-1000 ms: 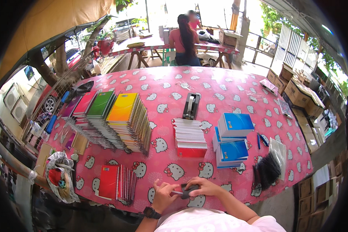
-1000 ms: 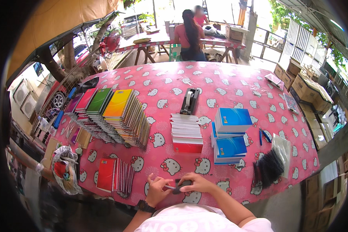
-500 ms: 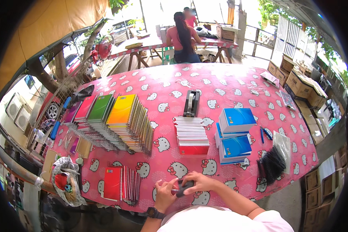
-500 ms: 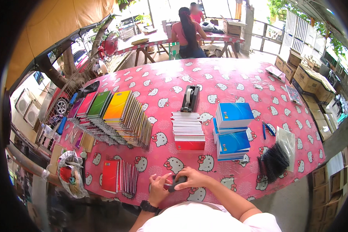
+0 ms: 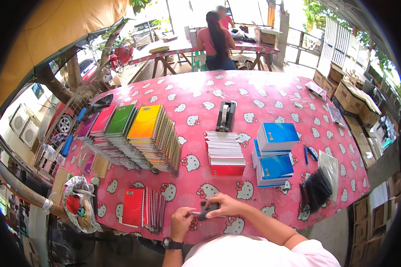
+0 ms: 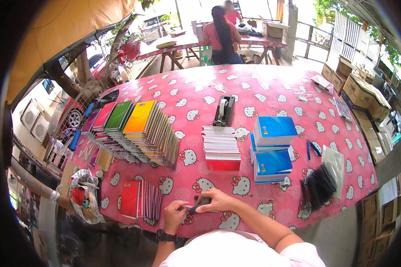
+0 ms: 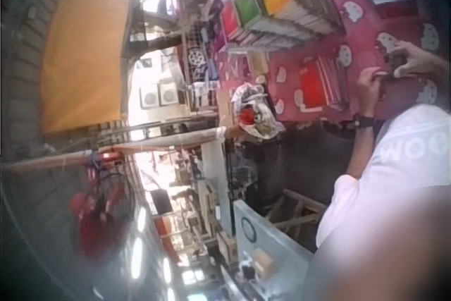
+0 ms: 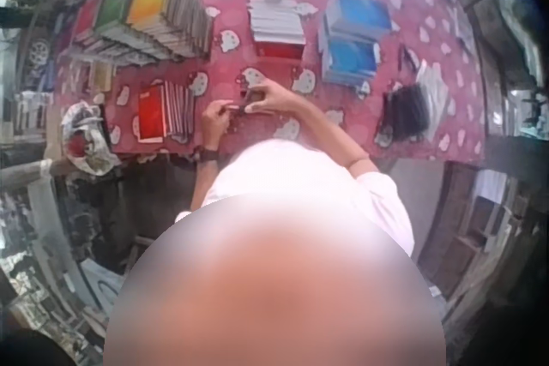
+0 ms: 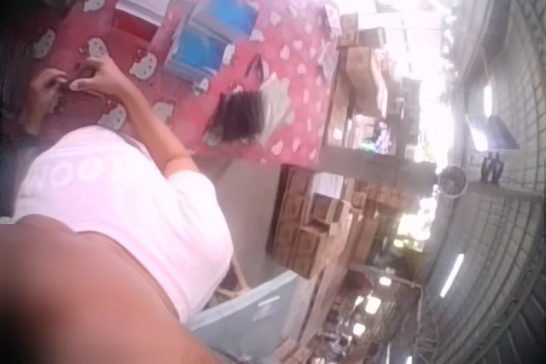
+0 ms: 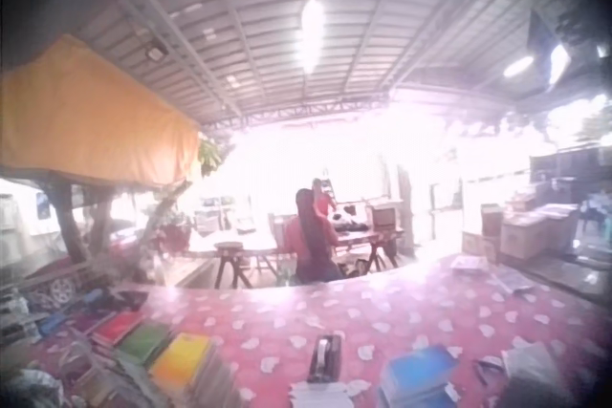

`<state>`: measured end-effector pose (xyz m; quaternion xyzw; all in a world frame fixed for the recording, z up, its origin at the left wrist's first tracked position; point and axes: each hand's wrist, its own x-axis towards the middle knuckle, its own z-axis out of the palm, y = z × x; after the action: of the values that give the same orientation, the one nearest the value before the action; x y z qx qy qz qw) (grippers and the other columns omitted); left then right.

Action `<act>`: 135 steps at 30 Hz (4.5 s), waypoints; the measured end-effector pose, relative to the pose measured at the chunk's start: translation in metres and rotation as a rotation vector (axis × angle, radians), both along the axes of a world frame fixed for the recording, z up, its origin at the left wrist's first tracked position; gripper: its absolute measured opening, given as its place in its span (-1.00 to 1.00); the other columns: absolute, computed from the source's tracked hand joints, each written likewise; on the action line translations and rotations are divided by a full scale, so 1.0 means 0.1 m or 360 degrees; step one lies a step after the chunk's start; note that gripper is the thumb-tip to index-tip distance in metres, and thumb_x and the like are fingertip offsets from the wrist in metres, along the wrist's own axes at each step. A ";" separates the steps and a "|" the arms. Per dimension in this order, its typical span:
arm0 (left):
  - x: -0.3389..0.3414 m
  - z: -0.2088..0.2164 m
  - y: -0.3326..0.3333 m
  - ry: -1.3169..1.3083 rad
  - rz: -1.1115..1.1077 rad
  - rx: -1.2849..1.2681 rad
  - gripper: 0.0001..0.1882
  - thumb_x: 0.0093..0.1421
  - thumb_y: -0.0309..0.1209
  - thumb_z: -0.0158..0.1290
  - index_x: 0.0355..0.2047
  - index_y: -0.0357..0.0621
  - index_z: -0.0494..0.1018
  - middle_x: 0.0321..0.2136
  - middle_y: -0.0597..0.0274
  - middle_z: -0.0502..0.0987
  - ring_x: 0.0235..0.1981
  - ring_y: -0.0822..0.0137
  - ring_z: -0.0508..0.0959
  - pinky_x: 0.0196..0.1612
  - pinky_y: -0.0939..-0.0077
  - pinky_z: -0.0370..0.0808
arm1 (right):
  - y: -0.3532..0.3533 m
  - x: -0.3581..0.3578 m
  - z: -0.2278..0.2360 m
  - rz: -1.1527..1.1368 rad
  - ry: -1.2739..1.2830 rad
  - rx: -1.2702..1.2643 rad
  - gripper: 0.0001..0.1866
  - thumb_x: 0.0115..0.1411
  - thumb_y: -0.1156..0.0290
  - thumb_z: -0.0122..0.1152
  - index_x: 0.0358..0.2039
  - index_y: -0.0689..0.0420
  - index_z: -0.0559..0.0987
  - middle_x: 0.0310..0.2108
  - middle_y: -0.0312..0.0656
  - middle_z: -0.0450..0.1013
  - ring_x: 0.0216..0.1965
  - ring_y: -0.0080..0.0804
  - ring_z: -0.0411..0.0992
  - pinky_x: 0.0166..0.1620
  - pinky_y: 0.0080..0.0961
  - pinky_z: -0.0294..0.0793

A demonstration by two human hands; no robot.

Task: The person inserts black spiral bindings into red notebooks at a table covered with a Hello Kitty tablecloth. They repeatedly pick up a notebook, align the binding, and press it into place before stacking the finished item. Other notebooks and supplies are visible on the table.

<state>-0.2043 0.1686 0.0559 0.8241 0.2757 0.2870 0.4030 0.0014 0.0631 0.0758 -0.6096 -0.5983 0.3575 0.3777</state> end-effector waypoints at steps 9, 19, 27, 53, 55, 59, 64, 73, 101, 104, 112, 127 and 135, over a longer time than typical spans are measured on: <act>-0.04 0.01 -0.01 0.0022 -0.0009 -0.0115 -0.65 -0.08 -0.65 0.19 -0.21 -0.17 0.56 -0.37 0.12 0.59 -0.41 0.33 0.61 -0.34 0.51 0.53 | 0.10 0.01 -0.10 -0.0377 -0.0514 -0.0075 -0.43 -0.10 -0.14 0.38 -0.30 0.12 0.61 -0.33 -0.07 0.47 -0.26 -0.19 0.42 -0.16 -0.30 0.40; 0.00 0.03 -0.02 0.0001 0.0043 -0.0392 -0.72 -0.02 -0.65 0.19 -0.24 -0.23 0.57 -0.41 0.21 0.63 -0.43 0.50 0.58 -0.38 0.66 0.51 | 0.05 -0.06 -0.13 -0.0429 -0.0650 -0.0021 -0.32 -0.12 -0.18 0.35 -0.10 0.06 0.52 -0.05 -0.07 0.39 0.07 -0.10 0.25 0.05 -0.18 0.27; 0.13 0.27 -0.10 -0.0015 -0.0132 -0.0630 -0.84 0.02 -0.60 0.22 -0.34 -0.33 0.56 -0.48 0.16 0.62 -0.51 0.51 0.58 -0.44 0.66 0.50 | -0.09 -0.30 0.14 -0.0157 -0.0695 0.0175 -0.57 -0.01 0.14 0.36 -0.15 0.03 0.52 -0.17 -0.25 0.43 -0.05 -0.27 0.31 0.03 -0.24 0.23; 0.14 0.17 -0.02 -0.0495 0.0006 -0.1038 -0.85 0.11 -0.57 0.16 -0.29 -0.39 0.53 -0.40 0.10 0.60 -0.45 0.42 0.59 -0.36 0.56 0.60 | 0.09 -0.44 0.10 -0.0405 -0.0187 0.0726 -0.77 0.05 0.46 0.25 -0.25 0.17 0.51 -0.38 -0.14 0.43 -0.29 -0.17 0.42 -0.23 -0.34 0.44; 0.14 0.15 -0.02 -0.0527 0.0010 -0.1027 -0.86 0.12 -0.57 0.16 -0.30 -0.38 0.54 -0.41 0.11 0.60 -0.45 0.43 0.59 -0.37 0.58 0.59 | 0.10 -0.45 0.11 -0.0419 -0.0210 0.0723 -0.78 0.04 0.45 0.28 -0.28 0.18 0.51 -0.39 -0.14 0.43 -0.32 -0.17 0.43 -0.24 -0.35 0.45; 0.13 0.16 -0.07 -0.0409 0.0024 -0.0786 -0.91 0.16 -0.61 0.09 -0.31 -0.38 0.52 -0.42 0.10 0.59 -0.43 0.41 0.60 -0.35 0.55 0.60 | 0.08 -0.45 0.22 -0.0468 -0.0219 0.0645 -0.79 0.03 0.42 0.30 -0.32 0.18 0.51 -0.40 -0.14 0.43 -0.35 -0.18 0.44 -0.25 -0.36 0.45; 0.13 0.27 -0.10 -0.0395 0.0014 -0.0731 -0.93 0.15 -0.61 0.10 -0.34 -0.37 0.52 -0.44 0.14 0.60 -0.43 0.46 0.59 -0.35 0.58 0.59 | 0.06 -0.43 0.23 -0.0434 -0.0056 0.0585 -0.77 0.04 0.39 0.31 -0.32 0.18 0.50 -0.40 -0.13 0.40 -0.32 -0.20 0.42 -0.25 -0.36 0.45; 0.18 0.35 -0.23 -0.0461 0.0103 -0.0620 -0.87 0.10 -0.49 0.21 -0.36 -0.30 0.56 -0.49 0.21 0.61 -0.51 0.53 0.56 -0.41 0.69 0.48 | 0.01 -0.38 0.30 -0.0309 -0.0221 0.0565 -0.81 0.12 0.40 0.21 -0.32 0.21 0.45 -0.37 -0.06 0.38 -0.27 -0.12 0.40 -0.24 -0.29 0.41; -1.42 1.25 1.24 -0.0646 0.1363 0.0416 -0.63 0.35 -0.17 -0.10 -0.21 -0.28 0.45 -0.34 0.27 0.49 -0.29 0.41 0.40 -0.15 0.47 0.35 | -0.68 -0.39 -0.13 0.0755 0.0869 -0.0832 -0.43 0.32 0.02 -0.08 0.22 0.10 0.29 0.21 -0.15 0.24 0.24 -0.30 0.14 0.24 -0.38 0.11; -1.59 1.19 1.39 -0.0615 0.1426 0.0304 -0.63 0.35 -0.19 -0.10 -0.18 -0.32 0.42 -0.35 0.26 0.47 -0.29 0.42 0.40 -0.15 0.50 0.36 | -0.67 -0.38 -0.11 0.0787 0.0964 -0.0835 -0.41 0.34 0.00 -0.13 0.24 0.12 0.26 0.24 -0.15 0.20 0.26 -0.31 0.11 0.26 -0.38 0.07; -1.56 0.68 0.92 0.0200 0.1434 -0.0357 -0.50 0.06 -0.22 0.25 -0.12 -0.33 0.40 -0.33 0.15 0.48 -0.31 0.31 0.47 -0.21 0.44 0.42 | -0.85 -0.35 0.03 0.0493 0.1098 -0.0954 -0.40 0.35 0.00 -0.21 0.27 0.11 0.21 0.30 -0.16 0.10 0.33 -0.32 0.00 0.32 -0.39 -0.08; -2.06 -0.15 0.56 0.0315 0.1356 -0.0130 -0.70 0.27 -0.27 -0.04 -0.31 -0.33 0.43 -0.41 -0.11 0.50 -0.39 -0.03 0.50 -0.27 0.19 0.43 | -2.08 0.17 -0.41 -0.0059 0.1401 -0.1125 -0.38 0.30 -0.02 -0.05 0.22 0.16 0.28 0.17 -0.25 0.27 0.21 -0.43 0.14 0.26 -0.45 0.03; -1.97 -1.03 -0.05 0.1730 -0.0664 -0.0852 -0.47 0.11 0.01 0.01 -0.17 -0.21 0.55 -0.27 -0.03 0.60 -0.21 0.10 0.59 -0.10 0.34 0.47 | -1.85 0.32 -0.38 -0.0220 0.1097 -0.1350 -0.60 0.27 0.15 0.10 -0.07 0.23 0.50 -0.20 -0.29 0.49 -0.16 -0.56 0.42 -0.06 -0.54 0.41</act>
<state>-0.4010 0.1634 -0.0476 0.7593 0.3367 -0.3350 0.4449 0.0330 -0.1219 0.0375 -0.5938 -0.2020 0.7206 0.2956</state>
